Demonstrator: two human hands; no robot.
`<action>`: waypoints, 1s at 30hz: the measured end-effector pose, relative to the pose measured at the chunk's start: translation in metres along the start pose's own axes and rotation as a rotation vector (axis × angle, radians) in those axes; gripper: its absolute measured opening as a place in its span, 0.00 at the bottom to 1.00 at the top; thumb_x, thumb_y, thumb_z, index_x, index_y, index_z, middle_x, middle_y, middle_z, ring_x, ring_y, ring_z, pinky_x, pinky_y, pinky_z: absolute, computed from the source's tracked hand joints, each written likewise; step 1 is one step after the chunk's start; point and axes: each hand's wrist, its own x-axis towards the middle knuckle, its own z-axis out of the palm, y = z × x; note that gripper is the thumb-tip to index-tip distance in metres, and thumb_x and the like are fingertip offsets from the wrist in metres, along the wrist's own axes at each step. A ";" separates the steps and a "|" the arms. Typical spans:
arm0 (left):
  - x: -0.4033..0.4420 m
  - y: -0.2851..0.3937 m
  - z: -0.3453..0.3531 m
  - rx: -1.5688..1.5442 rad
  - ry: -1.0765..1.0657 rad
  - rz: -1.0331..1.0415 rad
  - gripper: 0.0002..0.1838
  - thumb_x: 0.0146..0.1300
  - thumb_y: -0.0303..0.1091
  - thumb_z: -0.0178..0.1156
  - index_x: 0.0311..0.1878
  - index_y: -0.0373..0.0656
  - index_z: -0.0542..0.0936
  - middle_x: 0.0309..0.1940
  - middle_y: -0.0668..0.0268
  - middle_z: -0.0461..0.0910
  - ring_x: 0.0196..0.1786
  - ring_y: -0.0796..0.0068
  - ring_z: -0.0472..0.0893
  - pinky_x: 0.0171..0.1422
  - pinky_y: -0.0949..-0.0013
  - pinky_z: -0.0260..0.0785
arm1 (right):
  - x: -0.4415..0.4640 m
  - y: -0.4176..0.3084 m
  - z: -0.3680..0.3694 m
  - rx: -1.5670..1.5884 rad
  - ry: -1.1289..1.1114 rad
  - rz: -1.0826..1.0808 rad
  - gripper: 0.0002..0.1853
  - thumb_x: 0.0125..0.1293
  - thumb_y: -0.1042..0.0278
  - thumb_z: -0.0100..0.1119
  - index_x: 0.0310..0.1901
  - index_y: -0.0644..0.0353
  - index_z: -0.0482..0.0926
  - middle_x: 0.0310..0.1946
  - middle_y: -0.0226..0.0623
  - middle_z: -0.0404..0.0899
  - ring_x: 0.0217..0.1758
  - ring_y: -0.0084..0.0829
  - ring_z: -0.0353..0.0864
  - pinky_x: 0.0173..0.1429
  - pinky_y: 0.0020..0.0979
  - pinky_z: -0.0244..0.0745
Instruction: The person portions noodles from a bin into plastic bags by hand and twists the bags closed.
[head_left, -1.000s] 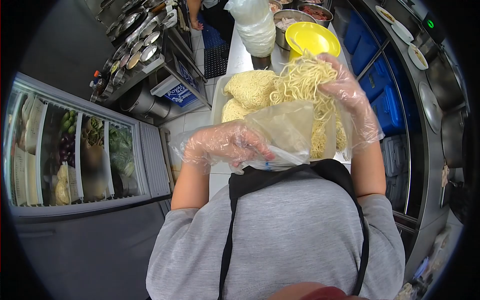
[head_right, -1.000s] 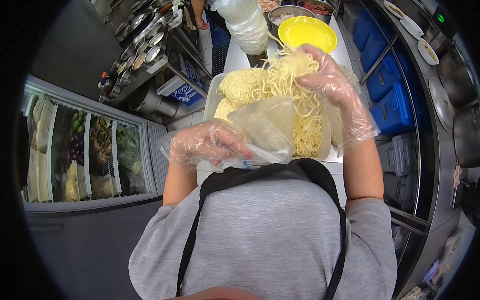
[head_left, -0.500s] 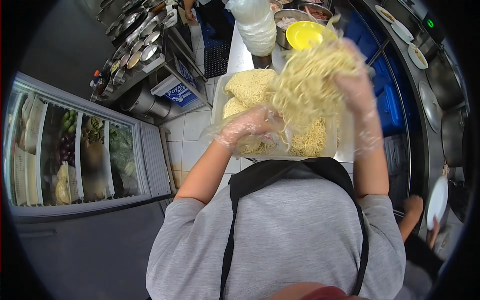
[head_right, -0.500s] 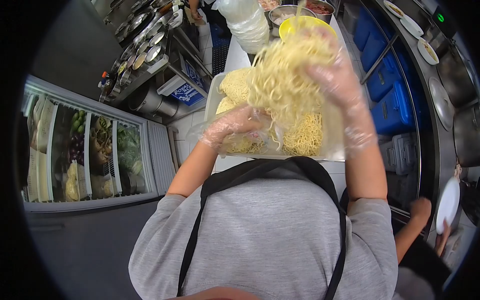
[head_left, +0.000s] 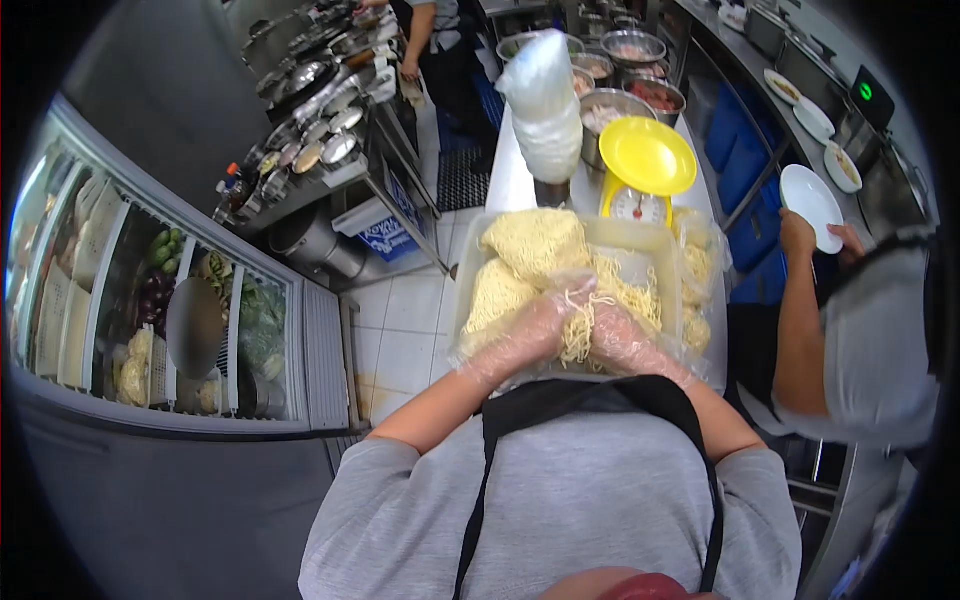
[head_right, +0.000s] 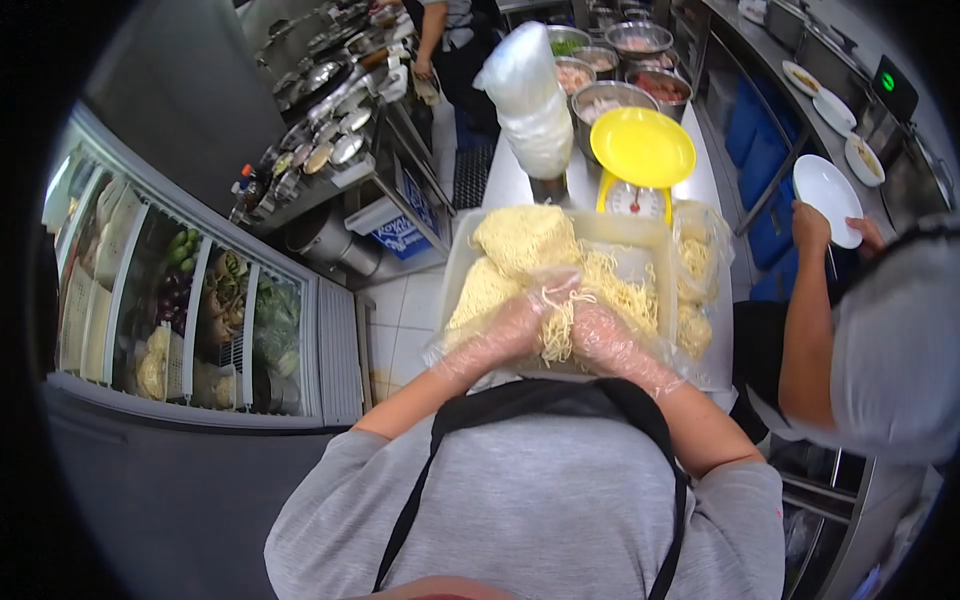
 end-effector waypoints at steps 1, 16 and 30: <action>0.001 0.008 -0.003 -0.146 -0.030 -0.122 0.27 0.61 0.28 0.57 0.65 0.41 0.66 0.61 0.54 0.69 0.64 0.58 0.69 0.68 0.63 0.60 | 0.004 0.000 -0.001 -0.205 -0.058 0.054 0.15 0.64 0.67 0.51 0.51 0.63 0.74 0.47 0.49 0.77 0.53 0.44 0.74 0.57 0.36 0.68; -0.001 0.035 -0.019 0.158 0.110 0.018 0.09 0.61 0.28 0.54 0.44 0.37 0.72 0.36 0.54 0.73 0.42 0.57 0.76 0.46 0.62 0.69 | -0.018 0.072 0.003 0.201 0.383 0.205 0.18 0.62 0.74 0.54 0.54 0.63 0.71 0.44 0.38 0.76 0.45 0.29 0.75 0.48 0.30 0.71; 0.009 0.059 -0.006 -0.225 0.073 -0.023 0.10 0.62 0.29 0.56 0.47 0.43 0.72 0.29 0.66 0.72 0.34 0.77 0.71 0.41 0.70 0.66 | -0.007 -0.007 -0.023 0.332 0.183 0.290 0.16 0.64 0.69 0.51 0.50 0.69 0.73 0.41 0.54 0.76 0.46 0.43 0.77 0.51 0.34 0.70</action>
